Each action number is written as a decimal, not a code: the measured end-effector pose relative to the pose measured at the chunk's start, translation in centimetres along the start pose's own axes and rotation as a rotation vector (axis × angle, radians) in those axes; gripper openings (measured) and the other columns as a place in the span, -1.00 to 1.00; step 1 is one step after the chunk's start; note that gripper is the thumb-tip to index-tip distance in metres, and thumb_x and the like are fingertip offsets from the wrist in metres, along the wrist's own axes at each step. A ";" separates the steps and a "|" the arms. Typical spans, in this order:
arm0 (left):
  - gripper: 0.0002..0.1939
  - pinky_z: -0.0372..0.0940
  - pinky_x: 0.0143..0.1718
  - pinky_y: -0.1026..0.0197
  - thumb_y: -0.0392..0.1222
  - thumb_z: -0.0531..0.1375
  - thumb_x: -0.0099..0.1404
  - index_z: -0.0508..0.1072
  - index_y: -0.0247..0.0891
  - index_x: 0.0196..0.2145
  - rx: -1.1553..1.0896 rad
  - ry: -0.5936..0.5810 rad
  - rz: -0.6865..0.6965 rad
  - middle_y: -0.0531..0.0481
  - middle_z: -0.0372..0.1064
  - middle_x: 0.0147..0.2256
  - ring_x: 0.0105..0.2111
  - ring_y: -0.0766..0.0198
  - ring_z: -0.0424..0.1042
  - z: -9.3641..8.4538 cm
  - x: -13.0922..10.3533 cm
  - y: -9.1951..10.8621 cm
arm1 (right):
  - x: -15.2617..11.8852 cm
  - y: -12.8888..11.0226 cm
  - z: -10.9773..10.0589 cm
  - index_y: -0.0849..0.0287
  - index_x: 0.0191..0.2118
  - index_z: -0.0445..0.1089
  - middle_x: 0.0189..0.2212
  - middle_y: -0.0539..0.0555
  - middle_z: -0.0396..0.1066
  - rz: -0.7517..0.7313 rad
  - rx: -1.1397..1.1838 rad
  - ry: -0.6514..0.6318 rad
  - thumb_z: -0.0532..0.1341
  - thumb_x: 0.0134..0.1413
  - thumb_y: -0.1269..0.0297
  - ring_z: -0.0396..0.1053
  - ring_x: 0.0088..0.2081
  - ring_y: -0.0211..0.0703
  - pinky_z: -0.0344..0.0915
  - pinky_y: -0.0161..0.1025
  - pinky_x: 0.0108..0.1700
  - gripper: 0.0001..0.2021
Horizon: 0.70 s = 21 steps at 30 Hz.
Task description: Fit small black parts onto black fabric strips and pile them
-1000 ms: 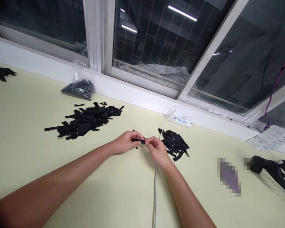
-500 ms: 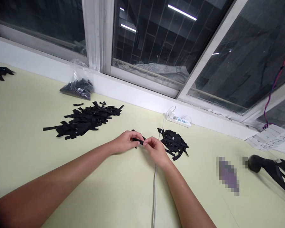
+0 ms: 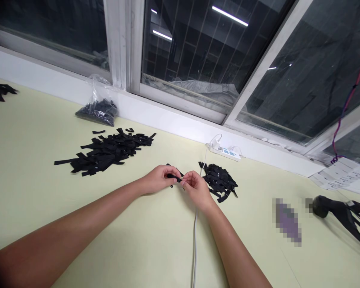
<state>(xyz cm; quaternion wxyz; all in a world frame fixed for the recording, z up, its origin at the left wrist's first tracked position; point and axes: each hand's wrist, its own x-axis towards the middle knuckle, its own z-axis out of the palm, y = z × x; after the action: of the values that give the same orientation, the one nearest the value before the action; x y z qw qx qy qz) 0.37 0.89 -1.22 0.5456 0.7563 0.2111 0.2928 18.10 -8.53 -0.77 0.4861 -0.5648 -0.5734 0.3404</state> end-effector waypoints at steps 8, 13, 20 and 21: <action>-0.79 0.31 -0.21 0.20 -0.20 0.23 0.20 0.53 -0.27 -0.20 -0.018 0.010 -0.005 -0.08 0.51 -0.20 -0.22 0.24 0.45 0.1 0.0 0.1 | 0.0 -0.2 0.0 0.12 -0.24 0.35 -0.34 0.04 0.41 -0.007 0.014 0.026 0.36 -0.01 0.02 0.37 -0.29 -0.18 0.31 -0.22 -0.21 -0.68; -0.77 0.33 -0.20 0.18 -0.20 0.23 0.18 0.53 -0.28 -0.19 -0.029 0.009 -0.017 -0.09 0.51 -0.19 -0.21 0.22 0.46 0.1 0.0 0.2 | 0.0 -0.2 0.0 0.12 -0.23 0.35 -0.33 0.04 0.40 -0.006 0.048 0.042 0.37 -0.02 0.05 0.38 -0.29 -0.19 0.32 -0.22 -0.21 -0.67; -0.77 0.33 -0.16 0.16 -0.15 0.25 0.18 0.53 -0.27 -0.21 -0.020 0.026 -0.008 -0.10 0.52 -0.18 -0.18 0.20 0.46 0.2 0.0 0.2 | 0.0 -0.3 0.2 0.12 -0.20 0.39 -0.33 0.07 0.44 -0.001 0.045 0.047 0.38 -0.05 0.01 0.40 -0.29 -0.17 0.35 -0.18 -0.19 -0.63; -0.77 0.32 -0.15 0.17 -0.13 0.26 0.18 0.53 -0.26 -0.21 -0.016 0.026 -0.007 -0.10 0.51 -0.18 -0.18 0.21 0.45 0.2 0.0 0.3 | 0.0 -0.3 0.2 0.12 -0.20 0.40 -0.32 0.07 0.44 0.001 0.046 0.041 0.38 -0.04 0.00 0.41 -0.28 -0.17 0.36 -0.18 -0.17 -0.63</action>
<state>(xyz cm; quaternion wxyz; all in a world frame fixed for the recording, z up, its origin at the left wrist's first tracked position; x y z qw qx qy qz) 0.46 0.66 -1.01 0.5500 0.7473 0.2183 0.3025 17.82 -8.51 -0.55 0.5106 -0.5604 -0.5551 0.3422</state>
